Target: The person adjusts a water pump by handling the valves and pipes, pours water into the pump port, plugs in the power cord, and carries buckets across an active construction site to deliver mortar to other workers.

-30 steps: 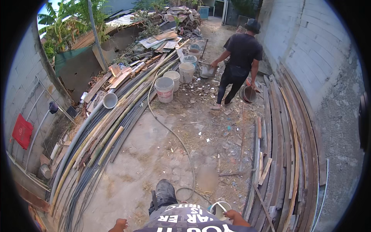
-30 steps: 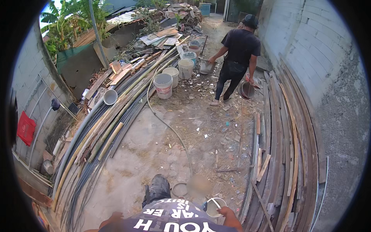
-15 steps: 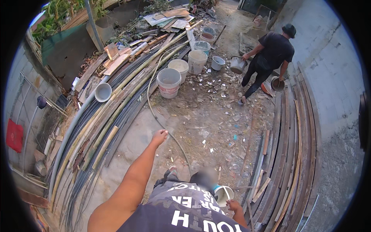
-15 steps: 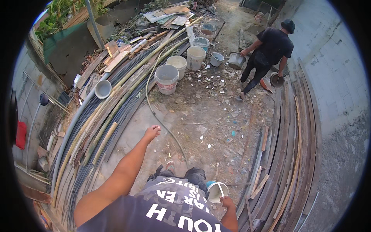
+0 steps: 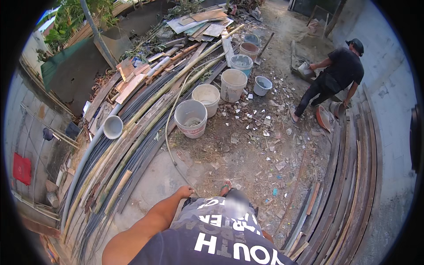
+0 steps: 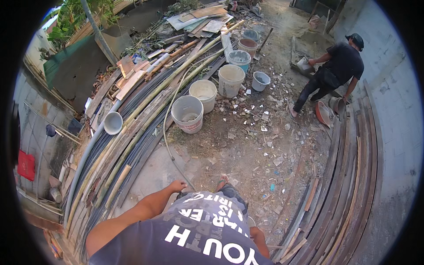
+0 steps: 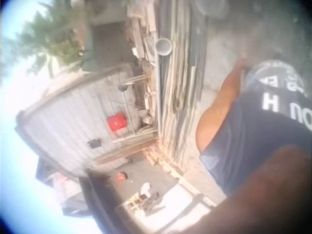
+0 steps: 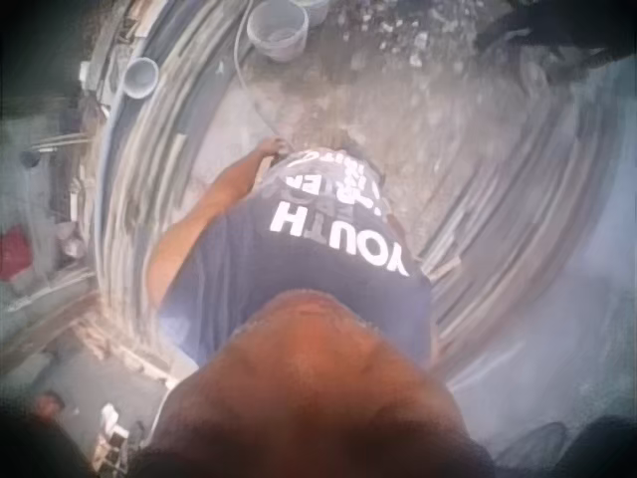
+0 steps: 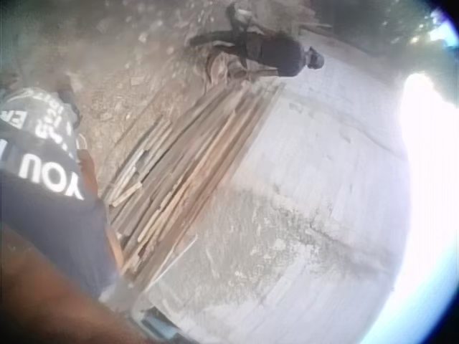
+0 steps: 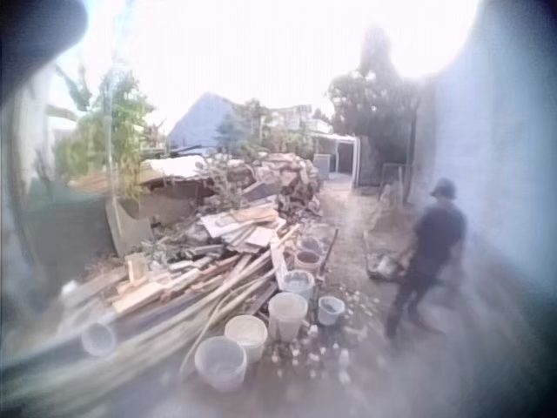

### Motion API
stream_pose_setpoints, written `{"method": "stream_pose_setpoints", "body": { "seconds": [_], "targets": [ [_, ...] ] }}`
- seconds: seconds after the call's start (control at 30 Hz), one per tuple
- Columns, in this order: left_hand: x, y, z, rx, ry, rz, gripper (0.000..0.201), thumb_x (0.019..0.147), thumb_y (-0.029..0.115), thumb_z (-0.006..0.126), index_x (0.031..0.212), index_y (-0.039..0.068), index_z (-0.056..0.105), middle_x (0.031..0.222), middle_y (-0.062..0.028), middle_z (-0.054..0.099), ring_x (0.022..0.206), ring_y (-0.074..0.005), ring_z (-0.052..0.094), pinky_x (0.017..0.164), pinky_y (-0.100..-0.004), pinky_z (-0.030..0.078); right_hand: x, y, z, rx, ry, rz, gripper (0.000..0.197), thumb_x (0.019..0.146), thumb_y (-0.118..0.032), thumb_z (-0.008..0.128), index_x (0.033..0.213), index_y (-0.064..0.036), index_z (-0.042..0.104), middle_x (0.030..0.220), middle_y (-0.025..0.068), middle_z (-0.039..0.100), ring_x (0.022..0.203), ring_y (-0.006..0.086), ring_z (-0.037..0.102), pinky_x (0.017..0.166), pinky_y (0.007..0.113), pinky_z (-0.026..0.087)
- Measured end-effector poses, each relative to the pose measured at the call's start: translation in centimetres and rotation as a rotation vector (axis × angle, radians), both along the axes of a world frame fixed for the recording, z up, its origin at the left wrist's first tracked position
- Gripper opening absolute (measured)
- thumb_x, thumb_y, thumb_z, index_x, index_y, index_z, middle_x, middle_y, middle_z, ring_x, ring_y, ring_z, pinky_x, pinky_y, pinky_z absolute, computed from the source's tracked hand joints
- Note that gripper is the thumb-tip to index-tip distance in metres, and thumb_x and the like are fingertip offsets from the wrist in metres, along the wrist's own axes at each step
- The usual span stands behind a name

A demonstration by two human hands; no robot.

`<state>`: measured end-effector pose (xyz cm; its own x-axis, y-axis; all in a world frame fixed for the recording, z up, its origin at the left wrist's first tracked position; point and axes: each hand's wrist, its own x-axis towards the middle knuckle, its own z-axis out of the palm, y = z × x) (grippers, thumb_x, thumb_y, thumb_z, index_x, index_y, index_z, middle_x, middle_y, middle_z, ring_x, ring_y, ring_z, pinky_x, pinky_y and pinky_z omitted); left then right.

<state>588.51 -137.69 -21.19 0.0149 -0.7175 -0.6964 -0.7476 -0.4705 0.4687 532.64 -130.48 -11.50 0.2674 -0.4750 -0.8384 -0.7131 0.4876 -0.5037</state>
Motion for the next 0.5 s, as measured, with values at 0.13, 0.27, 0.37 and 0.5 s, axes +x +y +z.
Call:
{"method": "stream_pose_setpoints", "body": {
  "seconds": [0.13, 0.27, 0.37, 0.5],
  "targets": [
    [5.0, -1.3, -0.7, 0.638, -0.145, 0.247, 0.04, 0.092, 0.029, 0.055, 0.122, 0.004, 0.063, 0.124, -0.0132, 0.065, 0.09, -0.0254, 0.069, 0.076, -0.0413, 0.056, -4.9, -11.7, -3.9, 0.085, 0.168, -0.025, 0.044, 0.091, -0.037, 0.061, 0.109, 0.002, 0.065, 0.113, 0.014, 0.066, 0.09, 0.0266, 0.067, 0.068, 0.038, 0.058],
    [11.9, -5.7, 2.5, 0.415, 0.117, 0.525, 0.034, 0.095, 0.028, 0.057, 0.116, 0.002, 0.063, 0.107, -0.0092, 0.068, 0.064, -0.0193, 0.066, 0.052, -0.036, 0.054, -4.0, -24.4, -7.1, 0.189, 0.272, -0.218, 0.046, 0.09, -0.04, 0.064, 0.106, 0.0031, 0.065, 0.104, 0.0167, 0.069, 0.083, 0.0272, 0.069, 0.065, 0.039, 0.057],
    [8.7, -19.0, -0.1, 0.391, 0.115, 0.584, 0.031, 0.098, 0.028, 0.054, 0.11, 0.002, 0.065, 0.099, -0.0065, 0.07, 0.065, -0.0192, 0.066, 0.051, -0.0344, 0.053, -10.6, -33.4, -7.5, -0.023, 0.231, -0.023, 0.043, 0.089, -0.039, 0.066, 0.107, 0.0006, 0.064, 0.097, 0.0138, 0.068, 0.08, 0.0271, 0.066, 0.065, 0.042, 0.057],
    [8.2, -40.5, -4.0, 0.242, -0.051, 0.162, 0.03, 0.096, 0.028, 0.051, 0.099, 0.004, 0.07, 0.095, -0.0138, 0.071, 0.079, -0.0291, 0.069, 0.067, -0.0434, 0.055, -10.1, -44.2, -5.4, -0.006, 0.294, -0.586, 0.038, 0.088, -0.037, 0.068, 0.101, -0.0007, 0.066, 0.088, 0.0122, 0.067, 0.074, 0.0239, 0.064, 0.061, 0.042, 0.054]
  ]
}}
